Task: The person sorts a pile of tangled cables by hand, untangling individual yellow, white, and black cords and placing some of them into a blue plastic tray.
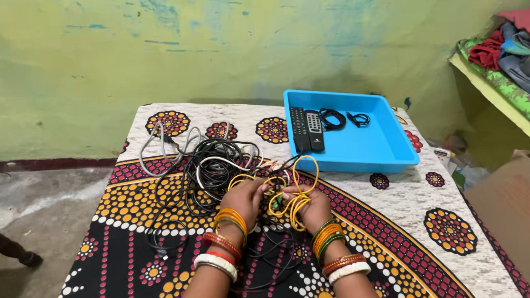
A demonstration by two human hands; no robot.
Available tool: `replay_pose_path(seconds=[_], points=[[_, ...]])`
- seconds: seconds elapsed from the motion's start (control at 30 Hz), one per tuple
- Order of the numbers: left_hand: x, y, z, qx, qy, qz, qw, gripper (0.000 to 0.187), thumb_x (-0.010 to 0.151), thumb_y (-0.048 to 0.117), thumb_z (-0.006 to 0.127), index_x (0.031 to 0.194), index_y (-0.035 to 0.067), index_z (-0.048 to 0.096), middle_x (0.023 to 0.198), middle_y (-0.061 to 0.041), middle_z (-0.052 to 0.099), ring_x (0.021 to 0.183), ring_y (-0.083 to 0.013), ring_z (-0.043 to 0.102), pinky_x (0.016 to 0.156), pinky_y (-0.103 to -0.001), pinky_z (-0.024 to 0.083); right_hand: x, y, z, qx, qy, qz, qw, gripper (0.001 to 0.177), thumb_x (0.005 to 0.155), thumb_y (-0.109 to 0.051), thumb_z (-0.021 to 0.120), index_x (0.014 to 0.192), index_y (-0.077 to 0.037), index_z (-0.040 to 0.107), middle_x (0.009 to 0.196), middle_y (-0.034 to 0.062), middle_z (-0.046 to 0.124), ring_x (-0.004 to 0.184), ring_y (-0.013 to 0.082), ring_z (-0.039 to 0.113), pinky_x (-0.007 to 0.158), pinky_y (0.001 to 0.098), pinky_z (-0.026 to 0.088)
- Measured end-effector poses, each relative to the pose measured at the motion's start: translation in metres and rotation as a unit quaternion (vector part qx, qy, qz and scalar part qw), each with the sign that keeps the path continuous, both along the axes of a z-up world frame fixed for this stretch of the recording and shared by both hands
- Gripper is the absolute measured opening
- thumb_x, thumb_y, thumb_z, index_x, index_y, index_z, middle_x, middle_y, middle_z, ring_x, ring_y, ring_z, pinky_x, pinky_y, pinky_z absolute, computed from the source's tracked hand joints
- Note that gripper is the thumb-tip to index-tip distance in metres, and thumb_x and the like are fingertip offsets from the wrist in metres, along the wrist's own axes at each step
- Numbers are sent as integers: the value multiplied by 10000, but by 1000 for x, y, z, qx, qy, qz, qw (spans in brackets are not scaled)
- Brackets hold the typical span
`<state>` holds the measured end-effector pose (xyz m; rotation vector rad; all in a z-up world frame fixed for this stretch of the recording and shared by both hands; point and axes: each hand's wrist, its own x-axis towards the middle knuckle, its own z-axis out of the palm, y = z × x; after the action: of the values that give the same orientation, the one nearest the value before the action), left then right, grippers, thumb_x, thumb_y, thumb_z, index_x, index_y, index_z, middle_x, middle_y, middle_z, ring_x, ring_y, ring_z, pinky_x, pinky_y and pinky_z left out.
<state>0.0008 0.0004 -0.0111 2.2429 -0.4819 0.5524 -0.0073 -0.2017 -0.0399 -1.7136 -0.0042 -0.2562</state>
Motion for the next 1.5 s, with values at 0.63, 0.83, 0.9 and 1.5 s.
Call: replay_pose_path(seconds=[0.63,0.83,0.9,1.5], points=[[38,6,-48,-531,142,39,835,175,1099,179,374,1123,43,482,783,-76,623,574,-156,658,565,-276,562,-5,0,6,-9,51,-51,997,133,877,-145,810,983,-66,795,773,3,704,655,81,583,576,245,457],[29,6,-45,-586,154,-1,795,203,1088,119,342,1210,123,504,781,-59,594,557,-150,628,540,-281,551,-3,-2,5,0,-5,-42,999,154,900,-148,775,1027,-62,784,801,-31,723,686,37,602,594,205,477],[17,3,-27,-518,183,23,835,299,1077,81,342,1260,153,568,791,-49,588,577,-128,608,535,-277,550,-3,-3,8,36,-17,-24,999,180,915,-145,759,1074,-62,778,820,-38,716,697,32,593,597,203,466],[-23,-5,26,-145,65,19,987,162,907,295,722,1025,207,790,889,-64,731,802,-273,714,680,-373,554,-3,3,-7,-30,-44,72,996,439,957,-181,722,1367,-46,646,1117,12,733,1027,90,664,906,249,536]])
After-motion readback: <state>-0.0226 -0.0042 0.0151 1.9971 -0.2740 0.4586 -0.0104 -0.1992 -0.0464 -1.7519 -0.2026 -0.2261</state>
